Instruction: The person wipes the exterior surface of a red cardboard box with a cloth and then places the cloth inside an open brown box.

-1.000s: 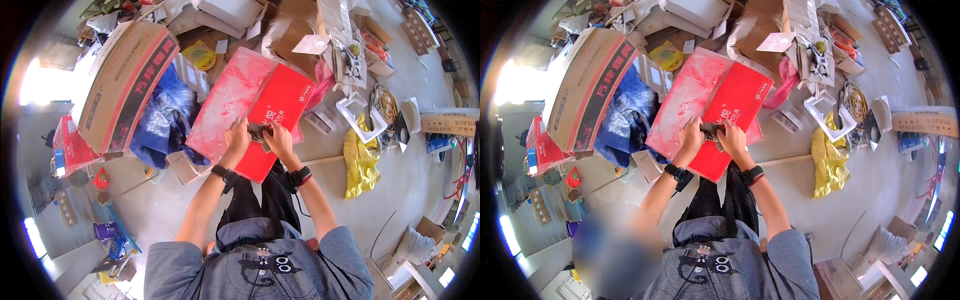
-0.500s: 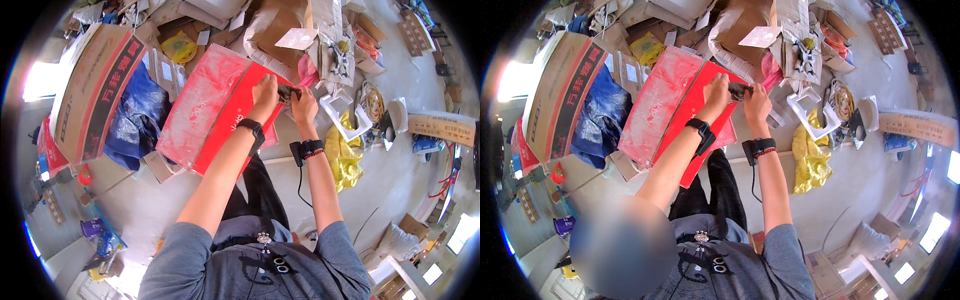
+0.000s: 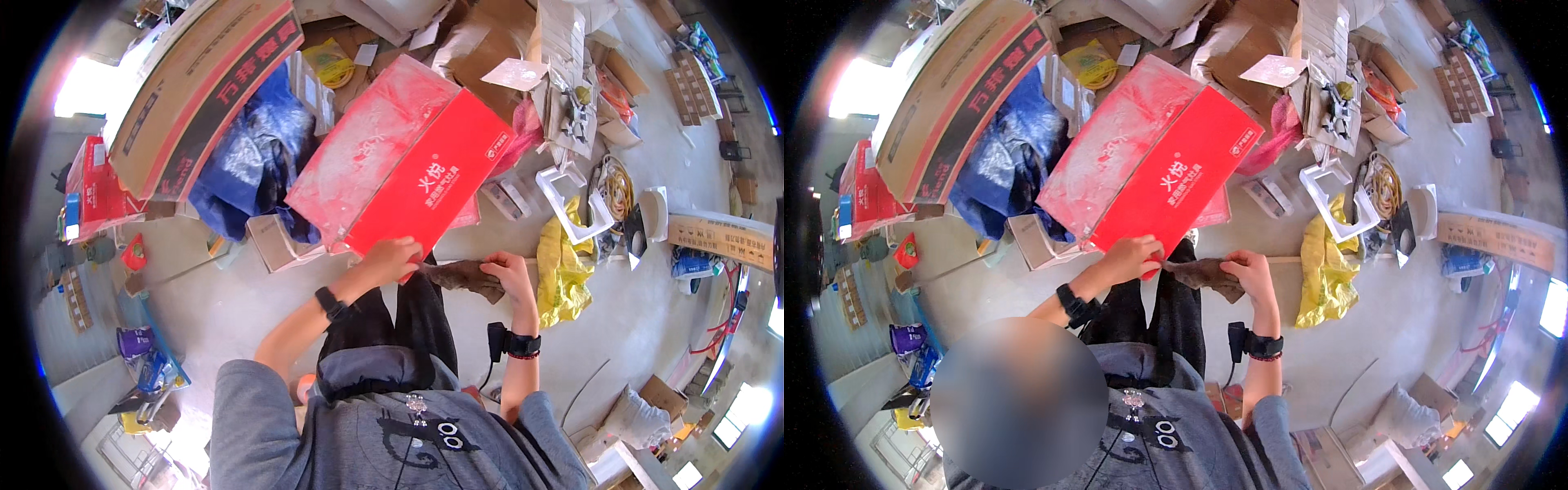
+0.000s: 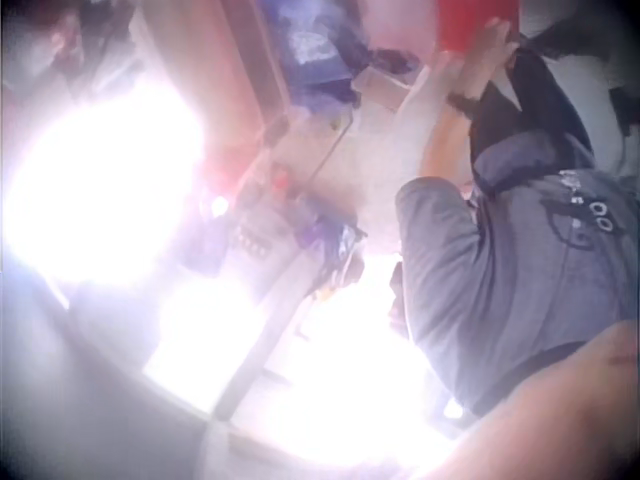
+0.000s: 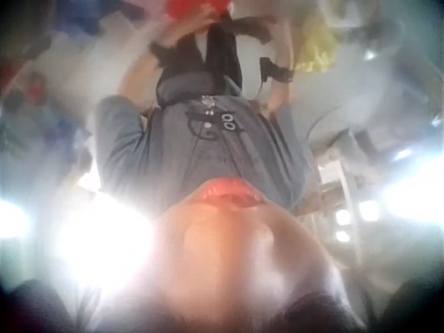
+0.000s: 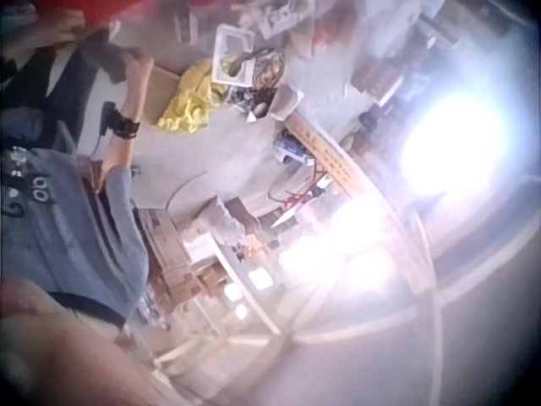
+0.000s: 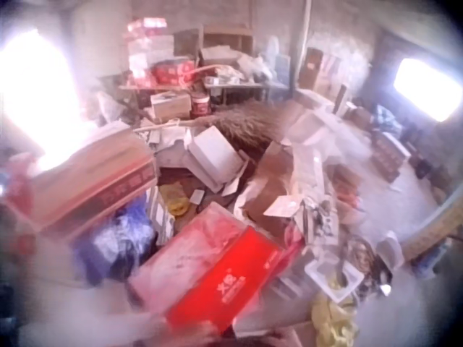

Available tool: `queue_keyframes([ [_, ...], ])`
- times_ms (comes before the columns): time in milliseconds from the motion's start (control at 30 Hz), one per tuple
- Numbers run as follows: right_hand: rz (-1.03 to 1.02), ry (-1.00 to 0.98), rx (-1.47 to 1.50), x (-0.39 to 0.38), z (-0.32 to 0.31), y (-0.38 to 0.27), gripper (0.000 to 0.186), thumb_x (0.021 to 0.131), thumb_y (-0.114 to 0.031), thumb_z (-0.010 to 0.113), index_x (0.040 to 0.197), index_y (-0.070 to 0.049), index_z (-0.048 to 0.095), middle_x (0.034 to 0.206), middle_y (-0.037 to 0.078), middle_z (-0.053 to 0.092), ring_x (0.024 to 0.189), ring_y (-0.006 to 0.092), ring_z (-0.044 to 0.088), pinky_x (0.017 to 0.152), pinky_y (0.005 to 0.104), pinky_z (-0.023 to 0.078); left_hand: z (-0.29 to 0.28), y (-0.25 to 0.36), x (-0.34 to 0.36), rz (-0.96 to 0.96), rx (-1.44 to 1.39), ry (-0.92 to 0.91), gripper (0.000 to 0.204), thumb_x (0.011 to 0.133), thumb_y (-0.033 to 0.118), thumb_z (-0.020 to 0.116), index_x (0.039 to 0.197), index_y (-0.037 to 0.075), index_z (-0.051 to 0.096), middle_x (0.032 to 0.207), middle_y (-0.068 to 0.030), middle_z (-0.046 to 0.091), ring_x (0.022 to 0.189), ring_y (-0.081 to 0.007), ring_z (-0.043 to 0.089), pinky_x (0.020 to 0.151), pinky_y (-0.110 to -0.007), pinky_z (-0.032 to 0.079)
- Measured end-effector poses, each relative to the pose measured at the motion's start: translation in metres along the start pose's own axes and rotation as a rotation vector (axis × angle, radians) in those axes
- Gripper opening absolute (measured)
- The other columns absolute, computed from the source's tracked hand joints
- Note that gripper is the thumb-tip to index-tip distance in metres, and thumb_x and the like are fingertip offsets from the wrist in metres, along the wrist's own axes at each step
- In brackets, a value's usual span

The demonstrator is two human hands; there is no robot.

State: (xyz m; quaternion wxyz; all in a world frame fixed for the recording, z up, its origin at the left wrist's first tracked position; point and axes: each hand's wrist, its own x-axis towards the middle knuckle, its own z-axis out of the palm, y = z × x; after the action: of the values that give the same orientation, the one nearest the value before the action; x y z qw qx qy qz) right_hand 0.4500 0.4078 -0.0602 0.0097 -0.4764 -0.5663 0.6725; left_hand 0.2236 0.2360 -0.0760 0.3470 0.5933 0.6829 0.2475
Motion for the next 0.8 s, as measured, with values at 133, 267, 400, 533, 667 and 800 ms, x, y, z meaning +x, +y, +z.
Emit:
queue_keyframes([
  [133, -0.091, 0.021, -0.139, -0.013, 0.052, -0.02, 0.014, 0.07, -0.005, 0.067, 0.08, 0.004, 0.064, 0.067, 0.005, 0.063, 0.063, 0.0088, 0.057, 0.057, 0.0228, 0.045, -0.012, -0.01, -0.069, -0.149, -0.033, 0.029, 0.019, 0.075, 0.017, 0.064, 0.09, 0.008, 0.056, 0.087, -0.0093, 0.058, 0.084, -0.0282, 0.059, 0.07, -0.04, 0.046],
  [267, -0.201, -0.026, -0.117, -0.032, 0.094, -0.055, 0.014, 0.071, -0.005, 0.067, 0.08, 0.005, 0.064, 0.068, 0.002, 0.062, 0.061, 0.0075, 0.056, 0.057, 0.022, 0.044, -0.038, 0.007, -0.11, -0.123, -0.087, 0.133, 0.029, 0.073, 0.017, 0.068, 0.098, 0.008, 0.056, 0.092, -0.0103, 0.058, 0.085, -0.0279, 0.059, 0.073, -0.037, 0.047],
  [400, -0.24, -0.099, -0.038, -0.058, 0.13, -0.083, 0.012, 0.074, -0.006, 0.066, 0.081, 0.003, 0.064, 0.071, -0.001, 0.061, 0.064, 0.0059, 0.055, 0.06, 0.0207, 0.043, -0.05, 0.02, -0.136, -0.009, -0.093, 0.369, 0.038, 0.071, 0.018, 0.072, 0.104, 0.006, 0.056, 0.098, -0.0121, 0.058, 0.09, -0.0299, 0.057, 0.077, -0.036, 0.046],
  [533, -0.192, -0.177, 0.135, -0.08, 0.154, -0.101, 0.013, 0.076, -0.009, 0.064, 0.085, 0.001, 0.064, 0.076, 0.0, 0.062, 0.069, 0.0059, 0.057, 0.063, 0.021, 0.044, -0.068, 0.035, -0.151, 0.09, 0.017, 0.591, 0.041, 0.07, 0.019, 0.073, 0.104, 0.006, 0.056, 0.102, -0.0109, 0.056, 0.096, -0.0311, 0.053, 0.081, -0.038, 0.043],
  [667, -0.109, -0.217, 0.278, -0.1, 0.174, -0.104, 0.014, 0.079, -0.009, 0.061, 0.088, 0.001, 0.062, 0.079, 0.002, 0.063, 0.07, 0.008, 0.059, 0.065, 0.021, 0.046, -0.084, 0.048, -0.165, 0.212, 0.047, 0.687, 0.044, 0.066, 0.021, 0.075, 0.104, 0.008, 0.057, 0.104, -0.0084, 0.055, 0.097, -0.0297, 0.052, 0.083, -0.039, 0.041],
  [800, -0.112, -0.295, 0.328, -0.114, 0.202, -0.104, 0.015, 0.081, -0.011, 0.06, 0.09, 0.001, 0.063, 0.08, 0.002, 0.063, 0.07, 0.008, 0.059, 0.066, 0.021, 0.046, -0.087, 0.053, -0.179, 0.269, 0.094, 0.756, 0.047, 0.062, 0.019, 0.076, 0.105, 0.012, 0.058, 0.105, -0.0061, 0.053, 0.097, -0.0264, 0.051, 0.084, -0.04, 0.037],
])
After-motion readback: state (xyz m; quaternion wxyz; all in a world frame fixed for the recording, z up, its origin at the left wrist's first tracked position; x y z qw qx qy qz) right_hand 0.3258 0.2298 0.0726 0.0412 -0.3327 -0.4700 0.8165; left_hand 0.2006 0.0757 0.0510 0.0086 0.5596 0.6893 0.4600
